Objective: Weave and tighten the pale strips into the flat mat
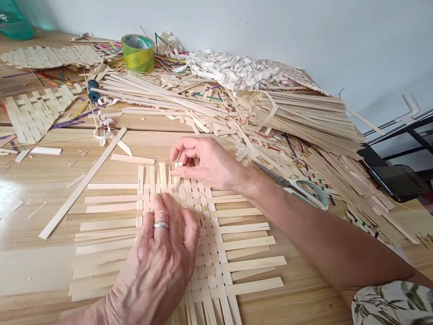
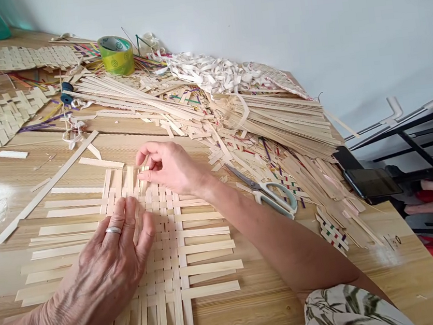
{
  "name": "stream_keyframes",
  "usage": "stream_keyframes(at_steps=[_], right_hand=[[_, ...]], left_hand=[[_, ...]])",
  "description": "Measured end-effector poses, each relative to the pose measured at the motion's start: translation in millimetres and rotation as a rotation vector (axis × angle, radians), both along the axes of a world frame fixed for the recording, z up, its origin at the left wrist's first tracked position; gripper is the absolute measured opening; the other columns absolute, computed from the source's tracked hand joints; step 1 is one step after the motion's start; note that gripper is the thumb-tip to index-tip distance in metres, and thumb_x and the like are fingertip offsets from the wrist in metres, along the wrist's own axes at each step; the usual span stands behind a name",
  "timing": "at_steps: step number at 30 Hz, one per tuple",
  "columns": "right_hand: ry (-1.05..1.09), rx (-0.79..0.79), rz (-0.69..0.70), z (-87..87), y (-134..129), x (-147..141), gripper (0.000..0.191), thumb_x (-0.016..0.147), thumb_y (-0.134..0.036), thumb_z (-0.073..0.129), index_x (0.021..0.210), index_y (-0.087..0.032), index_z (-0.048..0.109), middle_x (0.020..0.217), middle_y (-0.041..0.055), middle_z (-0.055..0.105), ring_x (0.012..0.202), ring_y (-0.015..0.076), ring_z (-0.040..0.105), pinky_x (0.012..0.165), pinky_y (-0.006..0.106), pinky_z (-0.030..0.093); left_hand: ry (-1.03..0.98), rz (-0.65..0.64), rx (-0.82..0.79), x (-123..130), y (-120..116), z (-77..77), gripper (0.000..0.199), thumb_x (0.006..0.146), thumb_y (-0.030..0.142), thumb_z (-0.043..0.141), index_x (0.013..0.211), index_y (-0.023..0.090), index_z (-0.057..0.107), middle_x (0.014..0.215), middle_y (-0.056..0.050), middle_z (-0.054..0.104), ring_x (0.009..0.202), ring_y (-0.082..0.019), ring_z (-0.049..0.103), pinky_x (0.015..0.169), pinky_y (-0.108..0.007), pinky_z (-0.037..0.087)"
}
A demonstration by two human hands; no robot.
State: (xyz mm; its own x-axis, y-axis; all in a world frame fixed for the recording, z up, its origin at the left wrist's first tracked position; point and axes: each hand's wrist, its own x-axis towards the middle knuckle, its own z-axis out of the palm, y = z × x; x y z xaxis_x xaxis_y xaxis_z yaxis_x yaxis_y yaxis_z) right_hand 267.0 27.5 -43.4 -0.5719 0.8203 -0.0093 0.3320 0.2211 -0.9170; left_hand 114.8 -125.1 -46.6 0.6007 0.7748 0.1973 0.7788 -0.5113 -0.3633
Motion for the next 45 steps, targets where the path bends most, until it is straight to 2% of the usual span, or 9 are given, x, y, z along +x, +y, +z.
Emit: stream_keyframes(at_steps=[8,16,19,24,27,31,35,39,45], right_hand=[[0.007,0.004,-0.024,-0.2,2.6,2.1,0.017,0.074,-0.021,0.071,0.082,-0.017,0.057,0.064,-0.0040,0.059,0.059,0.0095,0.054,0.056,0.023,0.040],[-0.004,0.015,-0.002,-5.3,2.1,-2.0,0.016,0.077,-0.023,0.070,0.086,-0.016,0.059,0.070,-0.0024,0.062,0.062,0.0102,0.056,0.059,0.024,0.042],[-0.036,0.132,0.003,-8.2,0.2,-1.7,0.014,0.080,-0.021,0.068,0.092,-0.017,0.063,0.077,-0.0013,0.062,0.069,0.0112,0.056,0.066,0.026,0.045],[-0.095,0.415,0.046,-2.7,-0.2,3.0,0.012,0.084,-0.018,0.067,0.096,-0.018,0.069,0.106,0.0053,0.064,0.095,0.0161,0.060,0.089,0.032,0.047],[-0.134,0.520,0.109,7.1,-1.1,5.1,0.005,0.085,-0.017,0.069,0.089,-0.019,0.070,0.101,0.0049,0.066,0.101,0.0184,0.059,0.095,0.034,0.044],[-0.245,0.580,0.219,17.2,-10.0,4.0,0.003,0.087,-0.022,0.070,0.086,-0.019,0.070,0.091,0.0048,0.066,0.095,0.0197,0.058,0.087,0.033,0.045],[-0.429,0.573,0.248,21.6,-24.0,0.4,0.016,0.088,-0.028,0.070,0.099,-0.017,0.066,0.100,0.0071,0.064,0.095,0.0206,0.058,0.082,0.032,0.045],[-0.594,0.566,0.216,23.0,-34.6,-1.8,0.030,0.082,-0.030,0.077,0.102,-0.016,0.060,0.103,0.0062,0.060,0.090,0.0193,0.057,0.074,0.031,0.044],[-0.654,0.656,0.170,19.3,-42.8,-2.8,0.043,0.078,-0.041,0.082,0.103,-0.017,0.057,0.103,0.0071,0.059,0.093,0.0225,0.058,0.073,0.033,0.044]], left_hand=[[0.054,-0.004,-0.005,-1.5,3.0,1.8,0.050,0.083,0.017,0.046,0.129,0.001,0.056,0.133,-0.031,0.060,0.131,-0.041,0.055,0.102,-0.047,0.053],[0.018,-0.020,0.005,-1.2,4.3,5.3,0.047,0.084,0.016,0.043,0.125,0.001,0.059,0.127,-0.030,0.064,0.124,-0.039,0.061,0.099,-0.046,0.055],[-0.008,-0.018,0.018,-2.9,5.8,6.5,0.045,0.084,0.015,0.043,0.123,0.004,0.061,0.127,-0.028,0.065,0.124,-0.037,0.061,0.098,-0.045,0.055],[-0.038,-0.016,0.002,-4.6,8.2,10.1,0.041,0.084,0.012,0.043,0.119,0.009,0.064,0.127,-0.024,0.065,0.121,-0.034,0.062,0.097,-0.045,0.054],[-0.087,-0.025,-0.019,-5.4,9.6,10.7,0.039,0.084,0.009,0.044,0.118,0.007,0.063,0.125,-0.023,0.065,0.120,-0.033,0.061,0.098,-0.045,0.053],[-0.180,0.029,-0.059,-9.3,16.7,8.5,0.034,0.083,0.002,0.047,0.113,0.009,0.061,0.115,-0.018,0.065,0.113,-0.032,0.061,0.089,-0.043,0.055],[-0.133,0.141,-0.048,-16.9,31.4,11.4,0.019,0.086,0.001,0.047,0.096,0.013,0.059,0.095,-0.011,0.063,0.096,-0.029,0.063,0.076,-0.038,0.055],[-0.044,0.228,-0.089,-23.8,45.3,18.2,0.013,0.092,0.011,0.046,0.099,0.012,0.057,0.099,-0.012,0.062,0.098,-0.030,0.061,0.077,-0.039,0.053],[-0.047,0.272,-0.207,-29.4,58.4,23.7,0.017,0.091,0.021,0.052,0.104,0.011,0.054,0.104,-0.014,0.059,0.099,-0.032,0.059,0.082,-0.043,0.050]])
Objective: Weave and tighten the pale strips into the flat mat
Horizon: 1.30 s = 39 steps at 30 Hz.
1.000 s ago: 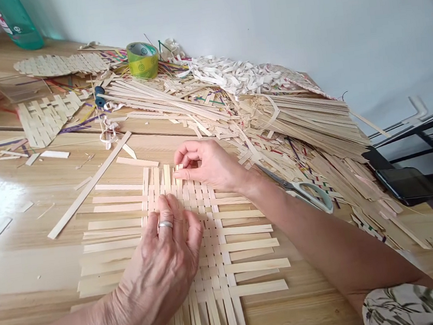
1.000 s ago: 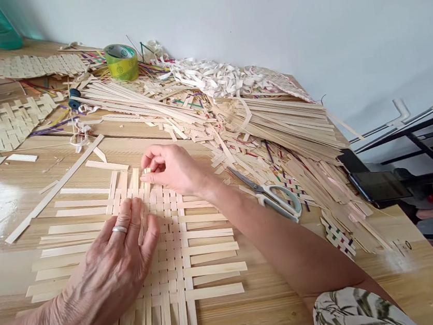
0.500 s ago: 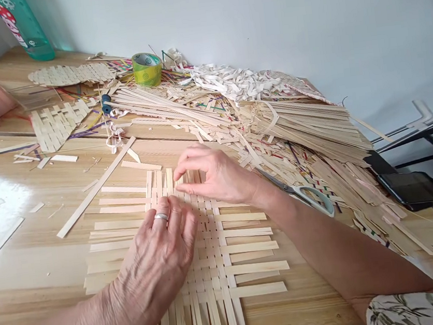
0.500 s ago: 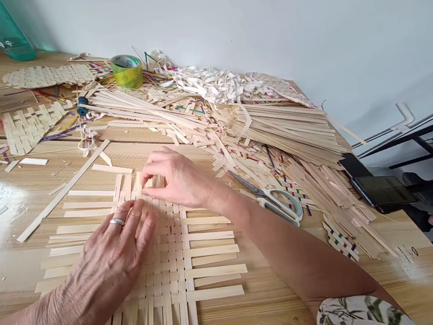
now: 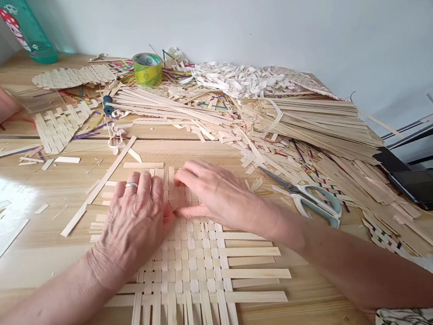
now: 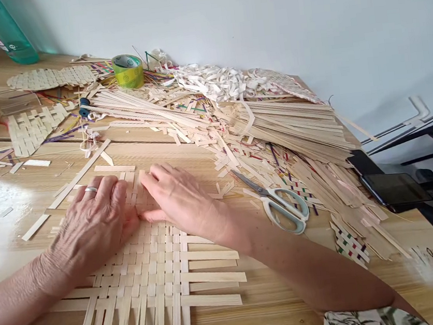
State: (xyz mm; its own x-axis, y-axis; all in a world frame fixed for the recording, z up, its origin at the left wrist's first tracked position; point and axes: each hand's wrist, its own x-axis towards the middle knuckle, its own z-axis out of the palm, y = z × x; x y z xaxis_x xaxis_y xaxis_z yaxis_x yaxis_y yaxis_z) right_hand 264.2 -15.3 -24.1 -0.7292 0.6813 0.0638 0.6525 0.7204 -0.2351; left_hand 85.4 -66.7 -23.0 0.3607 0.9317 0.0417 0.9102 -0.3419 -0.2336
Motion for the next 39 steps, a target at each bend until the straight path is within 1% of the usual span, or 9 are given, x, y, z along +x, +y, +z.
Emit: stream_keyframes(at_steps=[4,11,15,20,22,27,30,36,39], right_hand=[[0.048,-0.057,-0.004,-1.2,-0.2,1.4,0.039,0.081,-0.040,0.079,0.102,-0.018,0.056,0.102,0.0063,0.060,0.093,0.0216,0.058,0.076,0.034,0.045],[0.111,-0.215,-0.030,3.1,2.5,-0.5,0.034,0.081,-0.031,0.081,0.098,-0.018,0.054,0.103,0.0056,0.062,0.095,0.0202,0.059,0.080,0.033,0.047],[0.067,-0.180,-0.045,5.4,-0.5,-2.4,0.034,0.081,-0.031,0.080,0.098,-0.018,0.054,0.105,0.0071,0.060,0.101,0.0232,0.058,0.084,0.036,0.048],[-0.018,-0.087,-0.053,9.1,-7.5,-3.5,0.031,0.085,-0.030,0.076,0.102,-0.017,0.054,0.110,0.0109,0.060,0.102,0.0265,0.058,0.082,0.038,0.049],[-0.031,-0.099,-0.053,10.8,-8.0,-4.4,0.030,0.085,-0.029,0.076,0.102,-0.016,0.054,0.110,0.0109,0.061,0.101,0.0264,0.059,0.082,0.038,0.049],[-0.013,-0.244,-0.083,11.9,-5.3,-6.6,0.030,0.085,-0.027,0.076,0.102,-0.018,0.052,0.107,0.0065,0.065,0.094,0.0214,0.062,0.077,0.033,0.047],[0.008,-0.244,-0.081,10.4,-4.6,-6.5,0.030,0.085,-0.025,0.077,0.101,-0.018,0.052,0.105,0.0054,0.066,0.093,0.0201,0.063,0.076,0.031,0.046],[-0.021,-0.227,-0.083,9.9,-4.8,-6.3,0.030,0.086,-0.027,0.076,0.100,-0.017,0.052,0.106,0.0061,0.067,0.091,0.0203,0.063,0.075,0.031,0.045],[-0.031,-0.224,-0.091,11.3,-4.8,-7.4,0.029,0.084,-0.028,0.077,0.097,-0.019,0.052,0.105,0.0057,0.067,0.093,0.0216,0.063,0.075,0.032,0.046]], left_hand=[[0.017,0.006,0.003,-1.9,4.4,0.7,0.017,0.091,0.025,0.051,0.102,0.013,0.051,0.102,-0.014,0.058,0.098,-0.032,0.057,0.080,-0.042,0.050],[0.006,-0.021,0.021,-2.5,3.7,-1.1,0.010,0.093,0.021,0.045,0.099,0.014,0.050,0.096,-0.012,0.057,0.097,-0.030,0.055,0.081,-0.042,0.048],[-0.011,-0.035,0.025,-2.1,3.5,-2.3,0.011,0.093,0.017,0.043,0.099,0.014,0.051,0.098,-0.012,0.056,0.097,-0.031,0.055,0.083,-0.043,0.048],[-0.012,-0.026,0.018,-0.8,3.6,-2.2,0.008,0.091,0.017,0.045,0.096,0.014,0.051,0.098,-0.012,0.056,0.095,-0.029,0.055,0.080,-0.039,0.050],[-0.015,-0.033,0.021,-1.0,4.3,-4.3,0.007,0.091,0.016,0.044,0.094,0.014,0.051,0.097,-0.012,0.056,0.094,-0.028,0.054,0.080,-0.039,0.050],[-0.083,-0.049,0.117,-3.9,8.5,-18.7,0.008,0.081,0.022,0.051,0.087,0.017,0.052,0.086,-0.011,0.054,0.085,-0.031,0.053,0.073,-0.042,0.051],[-0.102,-0.075,0.167,-5.0,9.9,-24.8,0.008,0.079,0.021,0.052,0.085,0.017,0.054,0.083,-0.011,0.054,0.081,-0.031,0.053,0.070,-0.043,0.050],[-0.104,-0.095,0.214,-4.7,8.9,-24.5,0.008,0.078,0.021,0.052,0.084,0.017,0.056,0.080,-0.010,0.054,0.079,-0.031,0.054,0.066,-0.042,0.049],[-0.109,-0.095,0.220,-5.0,8.9,-24.3,0.009,0.078,0.021,0.052,0.084,0.017,0.056,0.080,-0.010,0.054,0.078,-0.031,0.054,0.067,-0.042,0.049]])
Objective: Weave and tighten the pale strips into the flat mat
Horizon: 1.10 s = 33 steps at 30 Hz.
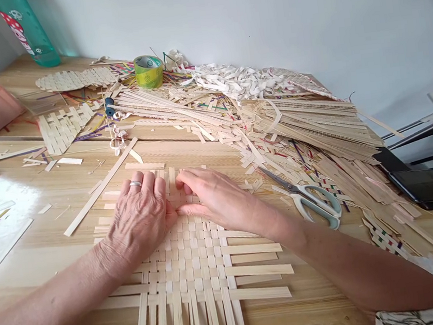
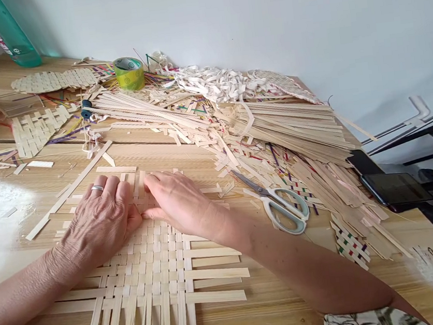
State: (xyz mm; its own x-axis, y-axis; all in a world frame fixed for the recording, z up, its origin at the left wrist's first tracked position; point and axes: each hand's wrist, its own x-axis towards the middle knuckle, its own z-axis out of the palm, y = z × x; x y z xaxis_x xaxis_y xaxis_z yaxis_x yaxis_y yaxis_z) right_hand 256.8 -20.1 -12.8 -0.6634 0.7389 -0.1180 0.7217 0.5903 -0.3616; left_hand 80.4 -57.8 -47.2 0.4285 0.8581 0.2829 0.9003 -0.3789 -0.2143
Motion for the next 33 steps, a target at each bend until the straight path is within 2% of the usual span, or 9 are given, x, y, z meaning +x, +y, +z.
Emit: stream_keyframes(at_steps=[5,11,17,21,25,29,33], right_hand=[[0.008,-0.006,-0.029,1.6,0.3,-2.0,0.028,0.083,-0.028,0.078,0.092,-0.025,0.051,0.103,0.0043,0.068,0.093,0.0230,0.064,0.075,0.034,0.047],[0.043,-0.013,-0.018,-3.6,1.1,0.1,0.028,0.084,-0.027,0.077,0.096,-0.021,0.052,0.104,0.0056,0.067,0.091,0.0213,0.063,0.075,0.032,0.046],[0.145,0.023,-0.038,-10.4,2.8,5.2,0.047,0.078,-0.032,0.083,0.111,-0.018,0.052,0.109,0.0064,0.064,0.098,0.0202,0.061,0.083,0.032,0.047],[0.075,0.081,-0.043,-0.6,5.2,13.5,0.047,0.078,-0.040,0.082,0.107,-0.018,0.053,0.111,0.0074,0.061,0.103,0.0219,0.059,0.085,0.033,0.046],[-0.114,0.140,-0.092,6.7,5.8,30.5,0.041,0.081,-0.047,0.078,0.099,-0.018,0.055,0.106,0.0085,0.062,0.097,0.0238,0.059,0.079,0.034,0.044],[-0.153,0.143,-0.160,0.2,0.8,48.9,0.047,0.081,-0.057,0.073,0.099,-0.018,0.055,0.103,0.0088,0.063,0.095,0.0245,0.058,0.077,0.034,0.042],[-0.069,0.127,-0.187,-6.4,-4.7,55.4,0.043,0.085,-0.055,0.071,0.098,-0.018,0.055,0.102,0.0064,0.063,0.095,0.0219,0.056,0.076,0.031,0.040]], left_hand=[[-0.001,0.004,-0.022,-0.2,0.1,-0.9,0.010,0.078,0.021,0.053,0.086,0.017,0.056,0.081,-0.011,0.055,0.080,-0.031,0.054,0.068,-0.042,0.049],[-0.011,0.033,-0.020,0.2,0.4,-1.7,0.009,0.079,0.021,0.051,0.086,0.017,0.056,0.083,-0.011,0.056,0.082,-0.031,0.055,0.069,-0.042,0.048],[-0.036,0.051,-0.054,-0.5,1.8,-0.9,0.009,0.081,0.021,0.053,0.089,0.017,0.057,0.088,-0.011,0.057,0.085,-0.031,0.056,0.073,-0.042,0.048],[-0.033,0.066,-0.109,-2.2,0.9,3.0,0.013,0.086,0.022,0.051,0.095,0.016,0.058,0.095,-0.013,0.059,0.091,-0.032,0.058,0.078,-0.044,0.048],[-0.003,0.070,-0.178,-6.0,1.3,11.0,0.018,0.090,0.025,0.049,0.101,0.014,0.059,0.102,-0.015,0.060,0.099,-0.033,0.058,0.081,-0.044,0.049],[0.018,0.057,-0.193,-7.4,3.4,15.3,0.020,0.092,0.026,0.050,0.102,0.012,0.060,0.102,-0.017,0.061,0.100,-0.034,0.058,0.082,-0.044,0.049],[0.028,0.030,-0.173,-7.4,3.3,14.0,0.021,0.093,0.024,0.048,0.102,0.011,0.061,0.104,-0.019,0.061,0.100,-0.035,0.059,0.081,-0.045,0.049]])
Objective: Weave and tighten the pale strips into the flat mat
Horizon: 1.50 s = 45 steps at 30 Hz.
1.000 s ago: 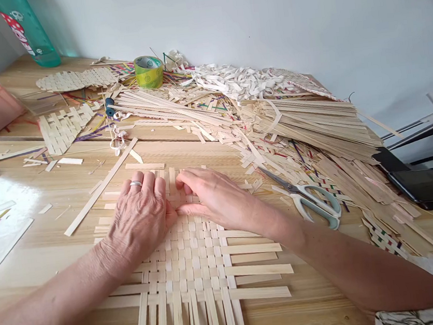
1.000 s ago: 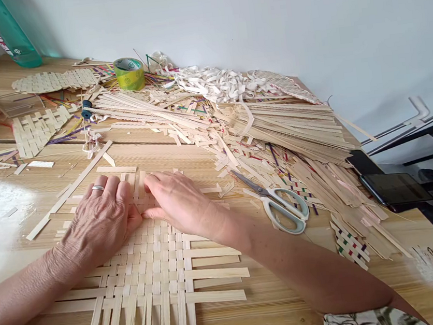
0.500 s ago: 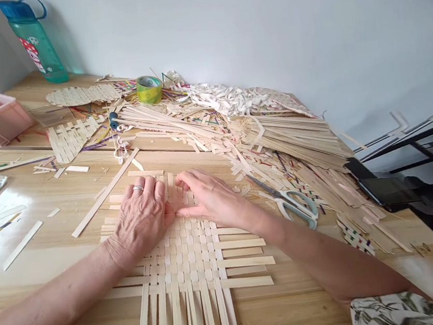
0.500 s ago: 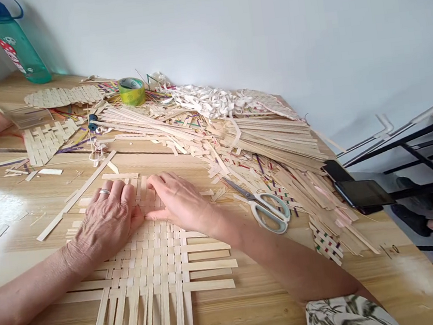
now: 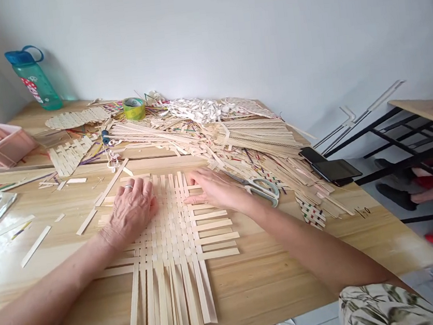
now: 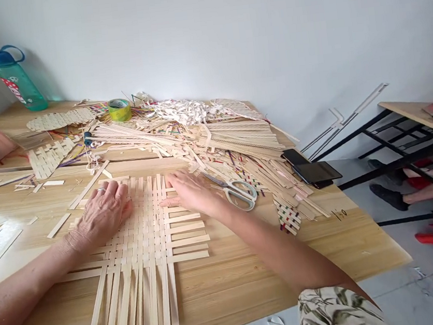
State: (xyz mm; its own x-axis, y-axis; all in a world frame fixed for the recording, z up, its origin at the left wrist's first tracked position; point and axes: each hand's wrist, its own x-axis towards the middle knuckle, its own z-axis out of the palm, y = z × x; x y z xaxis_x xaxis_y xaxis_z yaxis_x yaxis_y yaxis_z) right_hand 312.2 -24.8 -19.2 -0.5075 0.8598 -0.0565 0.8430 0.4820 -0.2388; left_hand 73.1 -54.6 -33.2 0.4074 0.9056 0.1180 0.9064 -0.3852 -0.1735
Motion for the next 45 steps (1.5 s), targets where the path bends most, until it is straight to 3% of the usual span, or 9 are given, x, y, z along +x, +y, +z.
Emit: stream_keyframes(at_steps=[3,6,10,12,16,20,25,33,45], right_hand=[[0.042,-0.016,0.004,-0.1,-0.4,-0.4,0.044,0.082,-0.055,0.074,0.097,-0.019,0.055,0.101,0.0049,0.063,0.092,0.0204,0.057,0.072,0.029,0.037],[0.061,-0.036,-0.002,1.5,-0.1,-1.0,0.046,0.082,-0.057,0.073,0.098,-0.018,0.055,0.103,0.0056,0.064,0.088,0.0199,0.059,0.068,0.028,0.035],[0.066,-0.048,0.035,1.6,-1.1,-1.6,0.049,0.084,-0.061,0.069,0.100,-0.016,0.058,0.101,0.0084,0.067,0.085,0.0208,0.062,0.067,0.028,0.035],[0.078,-0.030,0.056,-0.2,-1.3,-1.9,0.049,0.085,-0.061,0.068,0.100,-0.015,0.059,0.097,0.0081,0.068,0.082,0.0208,0.063,0.065,0.028,0.034],[0.101,-0.003,0.042,-2.3,0.1,-0.5,0.041,0.084,-0.050,0.074,0.100,-0.015,0.059,0.096,0.0074,0.069,0.082,0.0193,0.062,0.064,0.027,0.032],[0.128,-0.109,-0.017,2.5,3.0,1.8,0.026,0.098,-0.038,0.055,0.086,-0.017,0.062,0.082,0.0041,0.068,0.069,0.0143,0.055,0.059,0.026,0.027],[0.133,-0.122,-0.067,3.3,6.0,1.1,0.025,0.096,-0.019,0.047,0.075,-0.016,0.061,0.070,0.0021,0.062,0.061,0.0122,0.044,0.059,0.027,0.023],[0.131,-0.228,-0.047,8.7,4.9,2.6,0.026,0.095,-0.019,0.046,0.070,-0.018,0.054,0.065,0.0006,0.058,0.059,0.0125,0.039,0.058,0.027,0.022],[0.122,-0.219,-0.011,6.0,3.8,5.8,0.024,0.096,-0.021,0.046,0.073,-0.017,0.053,0.072,0.0031,0.061,0.065,0.0129,0.043,0.060,0.028,0.022]], left_hand=[[0.021,-0.024,-0.031,-2.0,-1.7,6.4,0.022,0.095,0.021,0.044,0.106,0.011,0.061,0.108,-0.019,0.061,0.104,-0.035,0.059,0.081,-0.045,0.050],[0.026,-0.100,-0.123,1.0,-4.4,23.7,0.019,0.093,0.021,0.051,0.107,0.013,0.060,0.111,-0.018,0.061,0.107,-0.034,0.058,0.084,-0.044,0.050],[-0.036,-0.143,-0.106,25.4,-6.7,37.5,0.014,0.091,0.017,0.054,0.103,0.015,0.060,0.106,-0.014,0.062,0.104,-0.031,0.058,0.087,-0.044,0.048],[-0.077,-0.094,-0.031,40.9,-6.4,30.5,0.016,0.091,0.012,0.050,0.102,0.015,0.059,0.102,-0.013,0.062,0.101,-0.031,0.058,0.085,-0.044,0.048],[-0.119,-0.028,0.015,55.2,-4.2,2.1,0.019,0.090,0.011,0.046,0.104,0.012,0.059,0.104,-0.017,0.061,0.099,-0.033,0.056,0.086,-0.045,0.048],[-0.191,-0.015,0.035,48.9,-1.6,-14.5,0.015,0.091,0.014,0.046,0.100,0.014,0.058,0.102,-0.015,0.060,0.097,-0.031,0.053,0.085,-0.043,0.048],[-0.271,-0.074,0.065,44.2,0.8,-17.5,0.017,0.090,0.013,0.045,0.101,0.016,0.057,0.102,-0.014,0.059,0.096,-0.032,0.052,0.083,-0.044,0.047],[-0.228,-0.079,0.031,48.3,2.2,-18.2,0.017,0.090,0.012,0.046,0.101,0.016,0.058,0.100,-0.014,0.060,0.096,-0.033,0.053,0.083,-0.046,0.047],[-0.255,-0.109,0.041,47.6,2.1,-18.2,0.017,0.087,0.010,0.045,0.098,0.017,0.056,0.097,-0.013,0.060,0.096,-0.032,0.053,0.083,-0.046,0.048]])
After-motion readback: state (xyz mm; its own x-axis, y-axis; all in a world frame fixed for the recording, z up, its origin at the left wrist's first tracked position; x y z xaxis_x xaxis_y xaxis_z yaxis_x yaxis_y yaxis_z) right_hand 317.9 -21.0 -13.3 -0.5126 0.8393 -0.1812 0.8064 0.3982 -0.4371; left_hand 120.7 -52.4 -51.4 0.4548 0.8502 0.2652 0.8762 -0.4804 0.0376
